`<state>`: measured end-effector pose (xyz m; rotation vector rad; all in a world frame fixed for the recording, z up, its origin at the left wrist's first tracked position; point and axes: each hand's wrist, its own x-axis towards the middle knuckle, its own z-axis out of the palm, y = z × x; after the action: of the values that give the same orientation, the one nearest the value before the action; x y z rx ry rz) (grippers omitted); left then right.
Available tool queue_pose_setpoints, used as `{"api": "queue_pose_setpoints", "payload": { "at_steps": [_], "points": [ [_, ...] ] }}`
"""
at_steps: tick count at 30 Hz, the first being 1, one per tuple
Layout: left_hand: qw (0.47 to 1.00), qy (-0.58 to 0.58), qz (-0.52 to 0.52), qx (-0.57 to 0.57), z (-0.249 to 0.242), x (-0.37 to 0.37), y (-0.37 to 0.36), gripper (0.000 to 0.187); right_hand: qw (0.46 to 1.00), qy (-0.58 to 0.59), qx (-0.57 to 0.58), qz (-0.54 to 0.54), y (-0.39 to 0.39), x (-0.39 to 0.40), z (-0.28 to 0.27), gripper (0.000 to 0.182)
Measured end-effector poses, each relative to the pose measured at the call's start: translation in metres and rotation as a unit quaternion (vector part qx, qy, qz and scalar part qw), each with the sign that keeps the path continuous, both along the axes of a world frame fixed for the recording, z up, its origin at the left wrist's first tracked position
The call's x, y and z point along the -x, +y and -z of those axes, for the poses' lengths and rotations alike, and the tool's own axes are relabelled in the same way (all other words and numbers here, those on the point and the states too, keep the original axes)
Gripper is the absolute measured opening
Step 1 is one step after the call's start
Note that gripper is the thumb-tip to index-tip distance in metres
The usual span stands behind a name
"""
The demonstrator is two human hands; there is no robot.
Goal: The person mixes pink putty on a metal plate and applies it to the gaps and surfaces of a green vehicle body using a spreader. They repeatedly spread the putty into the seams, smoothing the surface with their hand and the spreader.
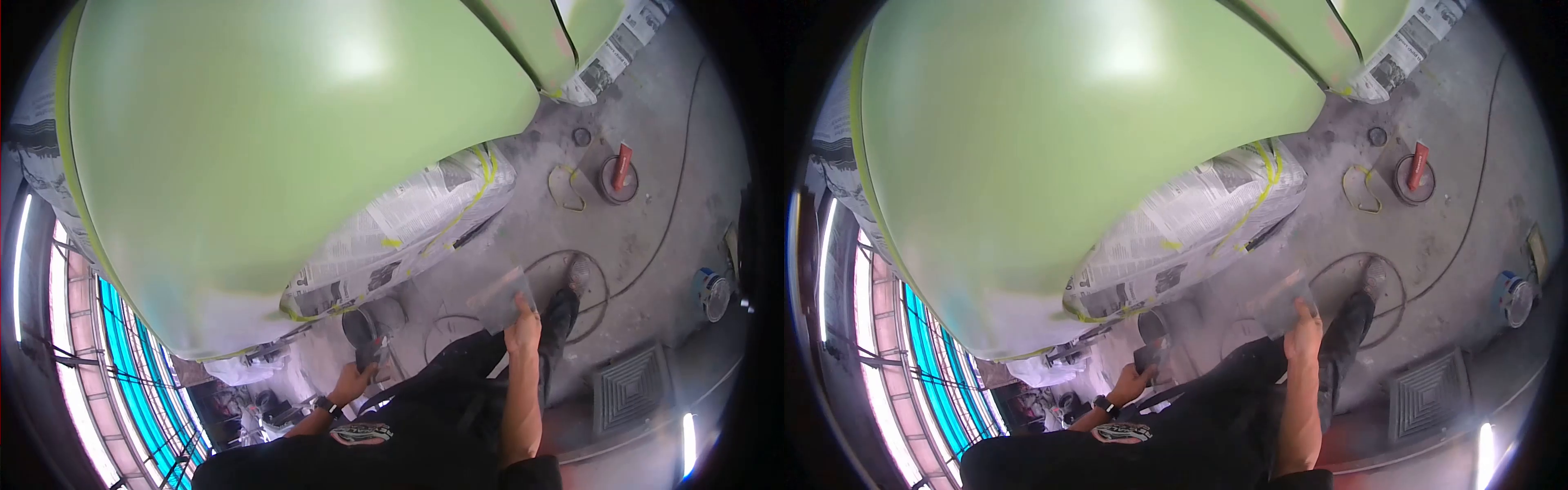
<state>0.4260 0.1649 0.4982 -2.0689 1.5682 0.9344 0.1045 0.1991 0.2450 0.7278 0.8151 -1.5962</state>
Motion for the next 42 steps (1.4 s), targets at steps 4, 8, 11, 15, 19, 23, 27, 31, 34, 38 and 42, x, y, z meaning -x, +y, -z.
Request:
{"api": "queue_pose_setpoints", "payload": {
  "at_steps": [4,8,11,15,19,23,27,31,34,38,42],
  "points": [
    [0.999,-0.003,0.033,0.020,0.009,-0.031,0.005,0.047,1.000,-0.012,-0.010,0.005,0.003,-0.026,-0.002,0.026],
    [0.999,0.025,0.016,0.022,-0.003,-0.030,-0.002,0.044,1.000,-0.018,0.011,0.001,0.008,-0.046,0.003,0.026],
    [0.999,0.043,0.003,0.026,0.016,-0.070,0.005,0.043,1.000,-0.003,0.012,-0.012,0.010,-0.052,0.011,0.026],
    [0.996,0.069,-0.008,0.049,0.023,-0.080,0.006,0.047,0.999,0.023,0.005,-0.025,0.001,-0.052,0.002,0.026],
    [0.999,0.026,-0.006,0.027,0.011,-0.071,0.004,0.051,1.000,0.004,0.019,-0.024,-0.008,-0.052,-0.007,0.031],
    [0.995,0.070,-0.046,0.047,0.028,-0.118,0.024,0.051,0.997,0.058,0.010,-0.050,-0.021,-0.055,-0.027,0.032],
    [0.995,0.068,-0.048,0.059,0.026,-0.118,0.020,0.049,0.985,0.152,0.025,-0.084,-0.040,-0.053,-0.046,0.033],
    [0.993,0.071,-0.021,0.096,0.011,-0.078,0.007,0.047,0.968,0.202,0.036,-0.143,-0.052,-0.042,-0.063,0.030],
    [0.996,0.058,-0.023,0.064,-0.005,-0.039,-0.007,0.044,0.949,0.255,0.037,-0.180,-0.056,-0.029,-0.072,0.030],
    [0.985,0.113,-0.032,0.126,0.000,-0.017,-0.007,0.041,0.924,0.317,0.058,-0.205,-0.058,-0.010,-0.079,0.031],
    [0.981,0.118,-0.086,0.125,-0.018,0.035,-0.025,0.038,0.862,0.458,0.085,-0.200,-0.054,0.004,-0.094,0.032]
  ]
}}
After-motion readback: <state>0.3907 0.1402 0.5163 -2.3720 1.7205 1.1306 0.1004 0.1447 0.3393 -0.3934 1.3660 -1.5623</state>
